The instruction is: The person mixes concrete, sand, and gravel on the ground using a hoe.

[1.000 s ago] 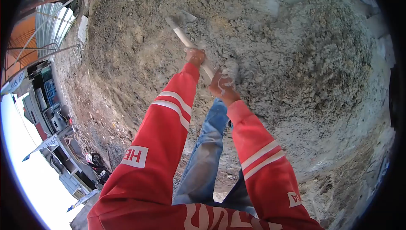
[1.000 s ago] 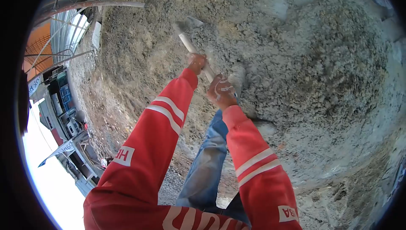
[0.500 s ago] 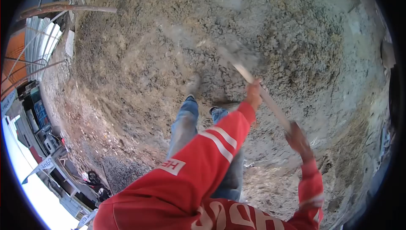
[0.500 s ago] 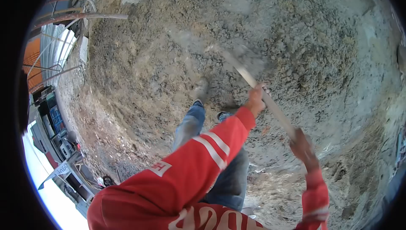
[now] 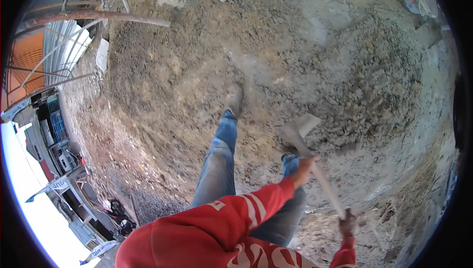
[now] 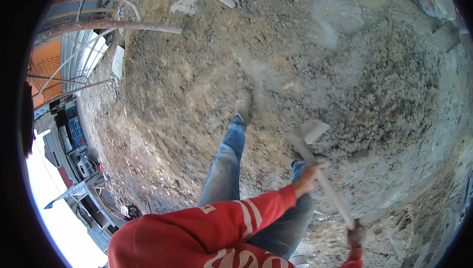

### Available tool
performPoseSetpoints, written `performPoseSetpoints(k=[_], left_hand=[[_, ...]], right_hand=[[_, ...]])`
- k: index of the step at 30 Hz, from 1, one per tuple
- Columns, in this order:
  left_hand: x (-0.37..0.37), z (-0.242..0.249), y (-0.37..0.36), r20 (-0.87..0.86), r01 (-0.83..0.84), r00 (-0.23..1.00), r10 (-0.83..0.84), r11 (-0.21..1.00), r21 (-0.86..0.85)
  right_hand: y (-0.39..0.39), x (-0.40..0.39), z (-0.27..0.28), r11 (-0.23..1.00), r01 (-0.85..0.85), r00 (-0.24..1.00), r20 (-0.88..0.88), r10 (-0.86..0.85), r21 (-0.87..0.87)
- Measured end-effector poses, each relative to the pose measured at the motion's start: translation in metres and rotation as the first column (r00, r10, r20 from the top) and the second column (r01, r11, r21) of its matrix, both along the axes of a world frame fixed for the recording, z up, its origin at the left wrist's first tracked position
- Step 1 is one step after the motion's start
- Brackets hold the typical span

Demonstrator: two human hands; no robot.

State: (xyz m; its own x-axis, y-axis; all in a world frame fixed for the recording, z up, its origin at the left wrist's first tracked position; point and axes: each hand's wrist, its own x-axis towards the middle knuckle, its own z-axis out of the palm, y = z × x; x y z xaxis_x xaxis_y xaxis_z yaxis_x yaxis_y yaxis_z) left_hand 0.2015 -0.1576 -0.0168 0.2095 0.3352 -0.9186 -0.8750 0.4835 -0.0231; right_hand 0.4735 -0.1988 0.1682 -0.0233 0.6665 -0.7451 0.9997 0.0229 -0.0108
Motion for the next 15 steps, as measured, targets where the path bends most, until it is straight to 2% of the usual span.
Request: performPoseSetpoints(k=[1,2,3,4,5,6,7,8,9,10,11,12,13,14,15], left_hand=[[-0.053,-0.02,0.007,-0.092,0.015,0.996,-0.006,0.995,0.102],[-0.111,-0.025,0.03,-0.21,0.079,0.976,-0.055,0.991,0.11],[-0.167,-0.032,0.047,-0.341,0.122,0.937,-0.072,0.984,0.129],[-0.215,-0.064,0.051,-0.47,0.061,0.88,0.069,0.965,0.254],[-0.272,-0.101,0.068,-0.508,0.073,0.86,0.052,0.972,0.224],[-0.336,-0.108,0.1,-0.793,0.509,0.45,-0.41,0.848,-0.149],[-0.391,-0.116,0.129,-0.805,0.529,0.377,-0.457,0.82,-0.218],[-0.438,-0.119,0.158,-0.809,0.543,0.3,-0.506,0.788,-0.291],[-0.475,-0.114,0.19,-0.857,0.454,-0.058,-0.512,0.751,-0.48],[-0.515,-0.129,0.212,-0.766,0.443,-0.397,-0.506,0.625,-0.643],[-0.55,-0.129,0.236,-0.677,0.459,-0.45,-0.582,0.5,-0.734],[-0.582,-0.14,0.253,-0.693,0.462,-0.381,-0.612,0.523,-0.716],[-0.603,-0.151,0.261,-0.708,0.462,-0.305,-0.637,0.551,-0.695],[-0.611,-0.153,0.266,-0.705,0.464,-0.303,-0.641,0.547,-0.696],[-0.618,-0.152,0.271,-0.657,0.425,-0.362,-0.661,0.51,-0.748]], right_hand=[[-0.009,-0.042,-0.028,0.972,0.178,0.975,-0.104,-0.195,-0.155],[-0.011,-0.104,-0.045,0.968,0.163,0.971,-0.14,-0.192,-0.192],[0.009,-0.183,-0.054,0.916,0.236,0.951,-0.117,-0.286,-0.325],[0.007,-0.239,-0.081,0.86,0.337,0.842,-0.285,-0.458,-0.384],[0.009,-0.299,-0.107,0.89,0.292,0.806,-0.41,-0.427,-0.351],[0.028,-0.362,-0.129,0.945,0.154,0.777,-0.556,-0.296,-0.288],[0.05,-0.428,-0.143,0.893,0.288,0.655,-0.609,-0.447,-0.346],[0.056,-0.476,-0.185,0.903,0.215,0.623,-0.66,-0.42,-0.372],[0.094,-0.537,-0.192,0.878,0.198,0.49,-0.731,-0.474,-0.436],[0.124,-0.589,-0.202,0.651,0.253,0.327,-0.57,-0.754,-0.716],[0.148,-0.634,-0.216,0.58,0.217,0.19,-0.548,-0.814,-0.786],[0.171,-0.673,-0.235,0.574,0.204,0.174,-0.547,-0.819,-0.793],[0.191,-0.706,-0.255,0.545,0.132,0.058,-0.543,-0.838,-0.828],[0.215,-0.735,-0.269,0.45,0.112,0.002,-0.453,-0.892,-0.886],[0.229,-0.756,-0.276,0.351,0.084,-0.055,-0.356,-0.933,-0.933]])
